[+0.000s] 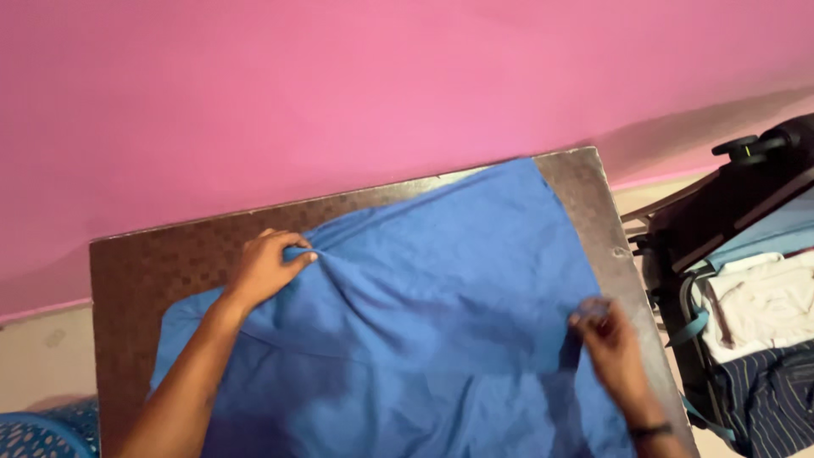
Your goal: The person takes a shirt from a basket, buttons the front by hand on a table, and then folds the shirt into a smaller square.
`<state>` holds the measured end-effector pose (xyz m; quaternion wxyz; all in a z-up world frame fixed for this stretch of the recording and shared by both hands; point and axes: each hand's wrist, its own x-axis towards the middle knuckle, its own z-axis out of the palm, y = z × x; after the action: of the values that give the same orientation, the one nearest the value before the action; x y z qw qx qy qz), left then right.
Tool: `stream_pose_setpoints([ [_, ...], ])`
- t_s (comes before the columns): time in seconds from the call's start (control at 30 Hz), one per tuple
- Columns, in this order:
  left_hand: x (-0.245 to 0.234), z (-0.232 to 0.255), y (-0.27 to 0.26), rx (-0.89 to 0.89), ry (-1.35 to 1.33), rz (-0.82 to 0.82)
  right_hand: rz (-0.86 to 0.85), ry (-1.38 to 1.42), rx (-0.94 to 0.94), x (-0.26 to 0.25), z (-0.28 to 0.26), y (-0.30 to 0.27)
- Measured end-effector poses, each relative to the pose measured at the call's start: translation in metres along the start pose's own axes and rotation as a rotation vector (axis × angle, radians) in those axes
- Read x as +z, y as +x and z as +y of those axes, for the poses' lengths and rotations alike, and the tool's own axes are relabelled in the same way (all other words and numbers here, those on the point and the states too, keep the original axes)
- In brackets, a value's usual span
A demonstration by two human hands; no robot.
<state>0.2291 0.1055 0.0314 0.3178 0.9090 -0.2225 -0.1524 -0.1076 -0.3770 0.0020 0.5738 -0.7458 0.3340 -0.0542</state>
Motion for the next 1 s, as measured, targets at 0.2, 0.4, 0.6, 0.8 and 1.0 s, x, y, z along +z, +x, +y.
stream_pose_setpoints([
  [0.2,0.008,-0.025,0.002,-0.249,0.031,0.131,-0.119,-0.219,-0.081,0.035,-0.086,0.164],
  [0.4,0.035,-0.014,0.013,-0.239,0.267,0.408,0.109,-0.63,-0.529,0.123,-0.096,0.244],
  [0.6,0.086,0.054,-0.009,0.129,0.297,0.319,0.063,-0.545,-0.498,0.218,-0.138,0.127],
  [0.8,0.107,0.044,-0.018,-0.109,0.435,0.265,-0.501,-0.92,-0.804,0.261,-0.123,0.097],
  [1.0,0.087,0.01,-0.028,-0.134,0.453,0.304,-0.273,-1.167,-0.702,0.134,-0.099,0.177],
])
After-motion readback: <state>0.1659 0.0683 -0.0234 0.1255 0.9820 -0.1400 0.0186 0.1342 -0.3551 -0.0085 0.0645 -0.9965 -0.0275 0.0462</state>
